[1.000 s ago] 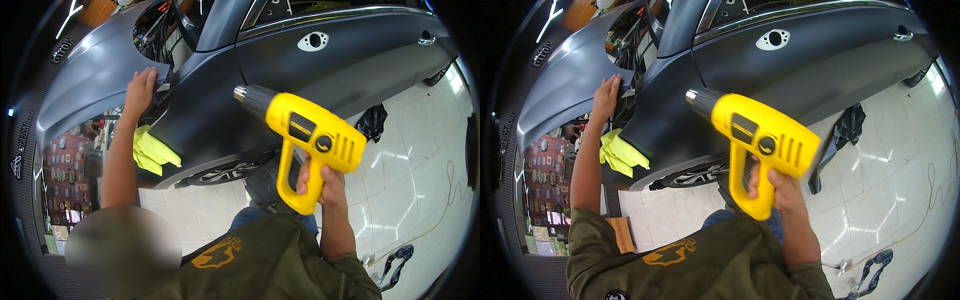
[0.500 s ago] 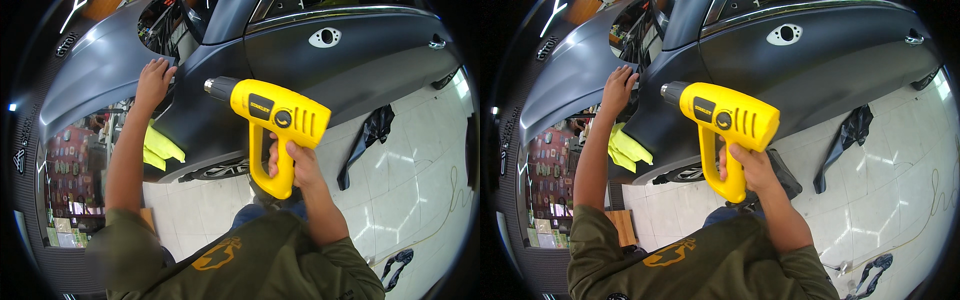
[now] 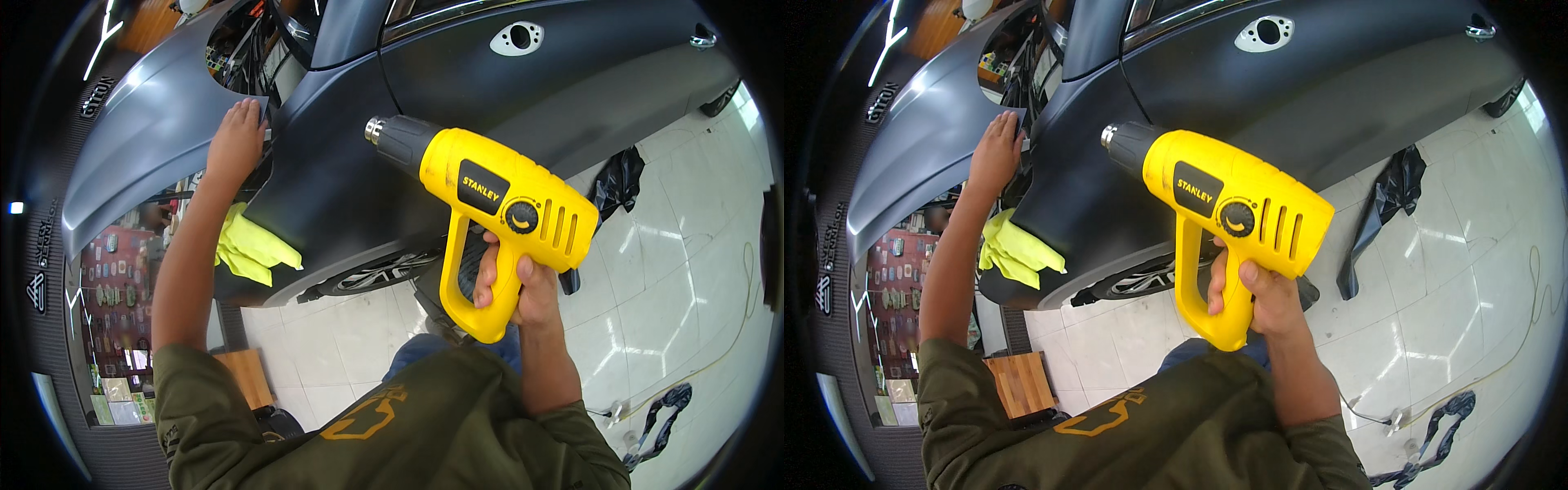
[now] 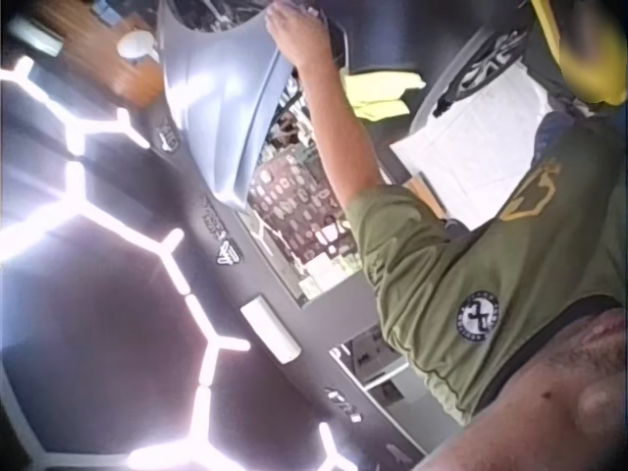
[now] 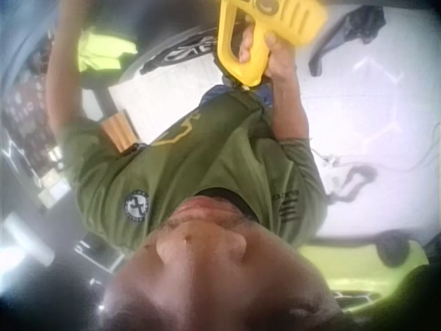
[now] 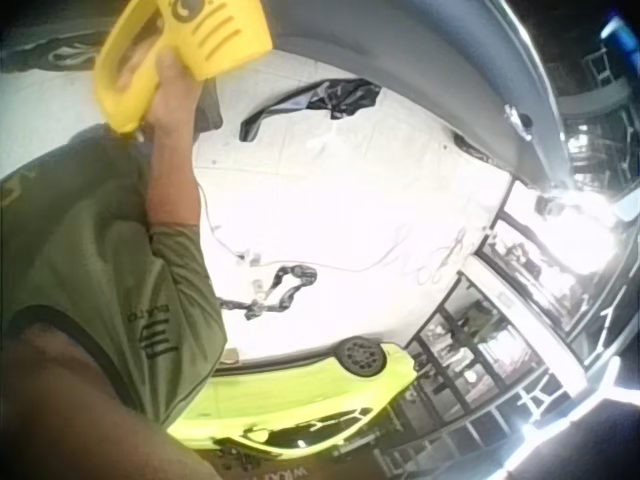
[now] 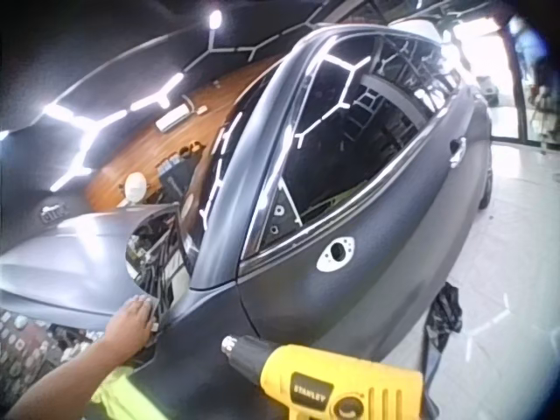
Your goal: The person cleans the front fender area, uses a cordless drill to remove fasteners, and then uses a heat gun to warm the fender while pressing it into place. The person repeatedly aligns and secures the fender along the wheel arch and door gap.
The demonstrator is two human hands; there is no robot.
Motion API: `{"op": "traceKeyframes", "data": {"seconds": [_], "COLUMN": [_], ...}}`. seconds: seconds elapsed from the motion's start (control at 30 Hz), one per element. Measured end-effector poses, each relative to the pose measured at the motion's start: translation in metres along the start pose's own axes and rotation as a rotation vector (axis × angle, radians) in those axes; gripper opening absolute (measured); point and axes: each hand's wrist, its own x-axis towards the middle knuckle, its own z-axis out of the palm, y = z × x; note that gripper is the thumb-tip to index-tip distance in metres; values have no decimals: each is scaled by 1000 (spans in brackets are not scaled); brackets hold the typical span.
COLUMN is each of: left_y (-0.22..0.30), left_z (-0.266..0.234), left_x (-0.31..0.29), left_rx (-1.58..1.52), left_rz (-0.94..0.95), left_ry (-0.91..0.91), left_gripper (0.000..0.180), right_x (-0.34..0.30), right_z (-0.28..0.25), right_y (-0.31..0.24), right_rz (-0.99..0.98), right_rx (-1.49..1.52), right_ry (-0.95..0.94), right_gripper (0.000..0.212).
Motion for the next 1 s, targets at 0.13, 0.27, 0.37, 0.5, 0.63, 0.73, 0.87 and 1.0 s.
{"op": "traceKeyframes", "data": {"seconds": [0.13,0.27,0.37,0.5,0.63,0.73,0.87,1.0], "left_y": [0,-1,1,3,-31,-45,-28,-33], "left_z": [-6,5,6,-2,0,-14,0,-7], "left_x": [-5,-4,-1,5,-20,-25,-35,-34], "left_rx": [14,198,255,132,-323,-522,-345,-486], "left_rz": [33,85,102,58,173,57,201,126], "left_ry": [62,0,-20,-151,76,-21,369,261], "left_gripper": [35,32,32,36,50,47,34,28], "right_x": [2,-5,-11,-10,-5,1,4,8], "right_z": [5,23,36,58,78,85,94,97], "right_y": [13,31,50,88,128,150,157,128], "right_rz": [-71,-127,-178,-226,-219,-224,-203,-171], "right_rx": [-25,-30,-1,115,217,292,290,174], "right_ry": [23,24,47,90,122,133,139,179], "right_gripper": [57,48,49,50,51,47,46,44]}}
